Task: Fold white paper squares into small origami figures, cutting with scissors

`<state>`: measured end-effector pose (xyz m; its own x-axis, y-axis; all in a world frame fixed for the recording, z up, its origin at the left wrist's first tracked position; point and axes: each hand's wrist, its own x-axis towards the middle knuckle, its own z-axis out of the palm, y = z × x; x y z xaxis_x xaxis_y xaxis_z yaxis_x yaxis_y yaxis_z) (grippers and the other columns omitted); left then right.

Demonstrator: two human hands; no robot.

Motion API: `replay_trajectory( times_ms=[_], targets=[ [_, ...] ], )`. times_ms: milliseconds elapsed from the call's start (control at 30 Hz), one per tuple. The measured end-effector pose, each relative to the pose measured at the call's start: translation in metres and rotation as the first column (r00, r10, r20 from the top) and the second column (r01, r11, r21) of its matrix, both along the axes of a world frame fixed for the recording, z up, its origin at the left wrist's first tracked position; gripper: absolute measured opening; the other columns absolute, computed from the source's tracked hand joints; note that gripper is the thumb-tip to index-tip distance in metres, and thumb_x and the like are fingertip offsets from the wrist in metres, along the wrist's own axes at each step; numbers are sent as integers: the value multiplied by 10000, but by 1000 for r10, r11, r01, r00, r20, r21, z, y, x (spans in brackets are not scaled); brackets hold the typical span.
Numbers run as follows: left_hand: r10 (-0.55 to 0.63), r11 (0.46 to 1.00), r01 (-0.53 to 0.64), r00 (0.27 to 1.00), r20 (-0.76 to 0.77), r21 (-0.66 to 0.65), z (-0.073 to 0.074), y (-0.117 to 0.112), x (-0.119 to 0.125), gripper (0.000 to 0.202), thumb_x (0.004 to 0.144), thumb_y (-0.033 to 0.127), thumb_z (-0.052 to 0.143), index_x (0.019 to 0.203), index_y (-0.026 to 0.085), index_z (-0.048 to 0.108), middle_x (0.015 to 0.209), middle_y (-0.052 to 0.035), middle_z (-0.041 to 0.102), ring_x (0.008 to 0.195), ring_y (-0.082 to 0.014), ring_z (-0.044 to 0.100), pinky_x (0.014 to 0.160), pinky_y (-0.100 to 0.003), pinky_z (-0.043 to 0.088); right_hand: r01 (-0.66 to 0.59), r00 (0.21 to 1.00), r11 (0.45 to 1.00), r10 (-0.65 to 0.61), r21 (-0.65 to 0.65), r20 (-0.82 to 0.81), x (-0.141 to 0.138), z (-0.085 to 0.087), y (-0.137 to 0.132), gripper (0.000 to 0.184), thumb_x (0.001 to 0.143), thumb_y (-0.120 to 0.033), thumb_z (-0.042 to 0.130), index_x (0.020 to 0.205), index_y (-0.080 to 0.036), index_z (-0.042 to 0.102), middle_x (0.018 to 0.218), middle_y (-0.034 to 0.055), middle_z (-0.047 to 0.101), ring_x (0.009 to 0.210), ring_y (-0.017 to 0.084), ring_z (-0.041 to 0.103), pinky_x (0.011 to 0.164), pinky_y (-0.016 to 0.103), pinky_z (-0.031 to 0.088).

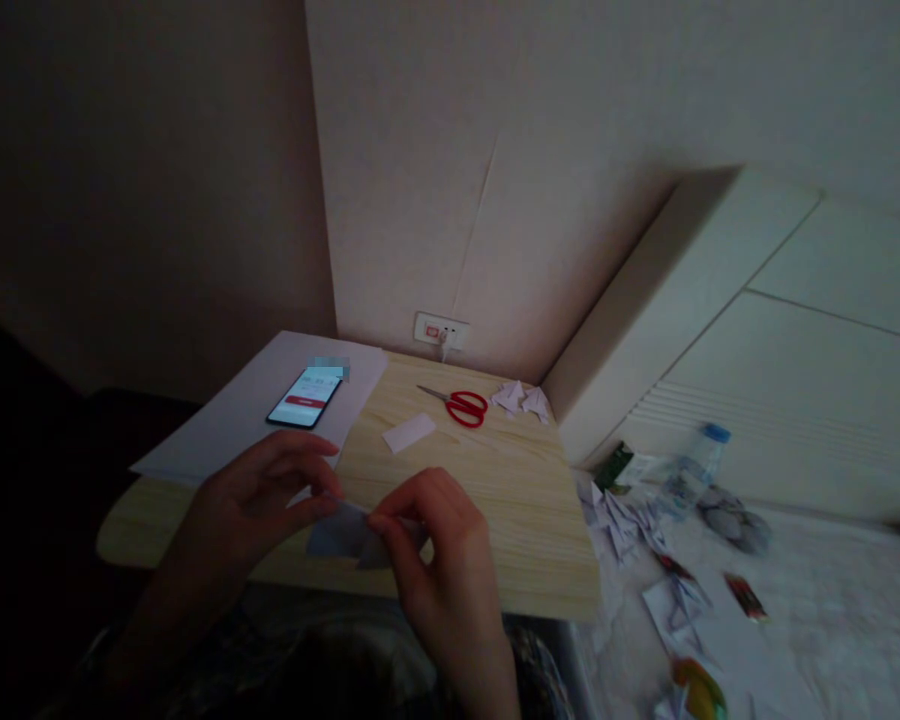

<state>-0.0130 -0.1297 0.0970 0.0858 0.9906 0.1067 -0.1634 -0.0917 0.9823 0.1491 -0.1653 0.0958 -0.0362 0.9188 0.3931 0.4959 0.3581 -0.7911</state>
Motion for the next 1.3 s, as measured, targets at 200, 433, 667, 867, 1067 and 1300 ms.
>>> replay_trajectory(
  times_ms=[200, 433, 667, 867, 1067, 1300],
  targets=[
    [55, 998, -56, 998, -28, -24, 0, -1, 0, 205, 633, 107, 735, 771, 215, 631, 580, 66, 634, 636, -132, 639, 704, -235, 499, -11, 1000, 1000, 11, -13, -7, 0, 0, 0, 177, 853, -174, 597, 680, -201, 572, 650, -18, 561, 620, 133, 536, 550, 242, 405],
    [43, 994, -31, 992, -119, 103, -2, 1, -9, 144, 599, 131, 769, 573, 218, 658, 583, 46, 646, 595, -124, 604, 597, -201, 491, -26, 1000, 999, 26, -18, -13, 0, 0, -1, 163, 853, -170, 610, 695, -201, 586, 662, -21, 571, 626, 130, 539, 555, 238, 409],
    [87, 996, -88, 996, -24, -5, 1, -3, -3, 194, 619, 116, 762, 742, 232, 668, 609, 68, 673, 653, -122, 639, 690, -205, 500, 8, 1000, 1000, -8, 15, -25, 1, 2, -1, 163, 834, -160, 621, 680, -204, 588, 643, -22, 575, 599, 129, 539, 534, 235, 407],
    [-197, 980, 197, 980, 13, 4, -7, 0, -1, 403, 663, 152, 764, 1029, 233, 615, 747, 29, 708, 744, -146, 654, 732, -233, 497, 40, 998, 999, -39, 17, -49, -2, 0, -2, 157, 837, -177, 617, 685, -206, 592, 643, -18, 583, 598, 134, 545, 525, 238, 406],
    [-207, 978, 209, 973, -102, 9, -14, 4, -3, 313, 646, 153, 764, 925, 232, 647, 715, 43, 618, 675, -137, 628, 648, -221, 504, 25, 997, 1000, -25, 0, -68, -4, 1, -1, 157, 832, -170, 615, 679, -199, 601, 636, -18, 579, 592, 129, 539, 519, 231, 399],
    [-148, 989, 148, 988, -51, -3, -11, 5, -7, 277, 638, 133, 752, 868, 219, 624, 639, 71, 596, 630, -106, 605, 667, -212, 495, 77, 992, 997, -77, 2, -96, 2, 4, -2, 160, 814, -176, 629, 660, -203, 596, 614, -28, 573, 569, 122, 525, 503, 221, 386]
  ],
)
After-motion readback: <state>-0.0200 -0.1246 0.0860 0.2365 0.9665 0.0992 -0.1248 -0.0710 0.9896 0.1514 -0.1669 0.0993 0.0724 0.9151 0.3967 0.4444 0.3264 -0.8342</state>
